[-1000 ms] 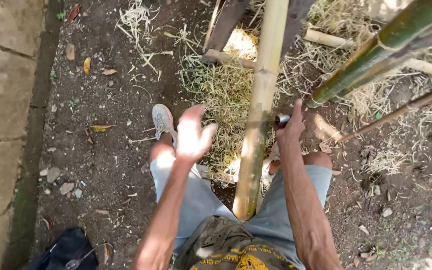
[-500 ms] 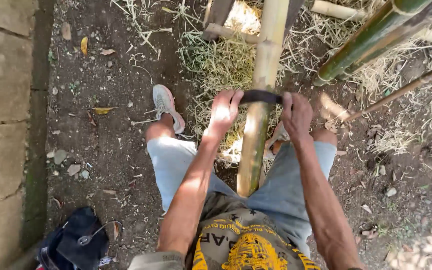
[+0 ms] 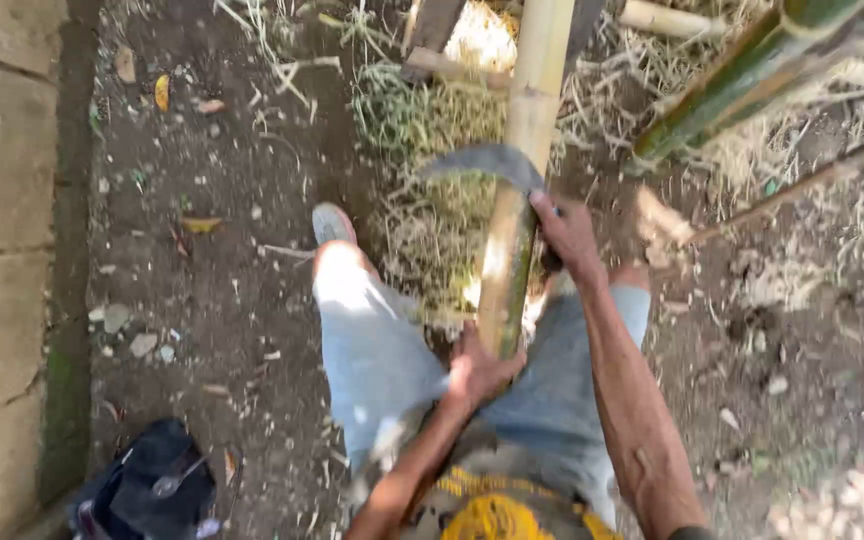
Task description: Strip the outer layer of a bamboo pole using a curved utility knife to prepare it for manufacturing.
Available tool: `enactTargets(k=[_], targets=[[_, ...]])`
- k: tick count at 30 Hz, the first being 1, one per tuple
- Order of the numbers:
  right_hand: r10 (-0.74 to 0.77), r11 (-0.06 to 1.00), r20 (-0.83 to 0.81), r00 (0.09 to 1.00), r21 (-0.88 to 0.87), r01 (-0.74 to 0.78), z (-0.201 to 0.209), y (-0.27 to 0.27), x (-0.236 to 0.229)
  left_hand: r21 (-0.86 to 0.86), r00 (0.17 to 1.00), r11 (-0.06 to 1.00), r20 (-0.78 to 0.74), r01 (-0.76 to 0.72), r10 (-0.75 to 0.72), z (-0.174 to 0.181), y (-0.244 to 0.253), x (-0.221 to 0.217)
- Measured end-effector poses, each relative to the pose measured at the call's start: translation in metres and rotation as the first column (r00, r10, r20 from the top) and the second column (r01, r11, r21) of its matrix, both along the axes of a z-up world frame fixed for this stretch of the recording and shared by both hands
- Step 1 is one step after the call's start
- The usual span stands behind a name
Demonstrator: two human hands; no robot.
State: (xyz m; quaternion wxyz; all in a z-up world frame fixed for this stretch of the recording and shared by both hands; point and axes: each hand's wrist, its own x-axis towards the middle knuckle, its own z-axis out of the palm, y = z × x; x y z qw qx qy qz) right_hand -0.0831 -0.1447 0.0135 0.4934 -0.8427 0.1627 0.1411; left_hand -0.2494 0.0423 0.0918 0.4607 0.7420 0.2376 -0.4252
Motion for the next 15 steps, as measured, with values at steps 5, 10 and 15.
enactTargets(k=[5, 10, 15], targets=[[0.030, 0.974, -0.113, 0.993, 0.226, -0.004, -0.006, -0.004, 0.015, 0.054, 0.979, 0.999, 0.205, -0.001, -0.011, -0.032, -0.001, -0.020], [0.011, 0.990, -0.245, 0.970, 0.137, 0.024, 0.024, -0.005, 0.034, -0.068, 0.988, 0.994, 0.122, -0.085, 0.093, 0.012, -0.007, 0.032], [0.096, 0.989, -0.208, 0.973, 0.127, -0.071, 0.009, -0.018, 0.035, -0.052, 0.954, 0.995, 0.283, -0.089, 0.100, 0.007, -0.017, 0.020]])
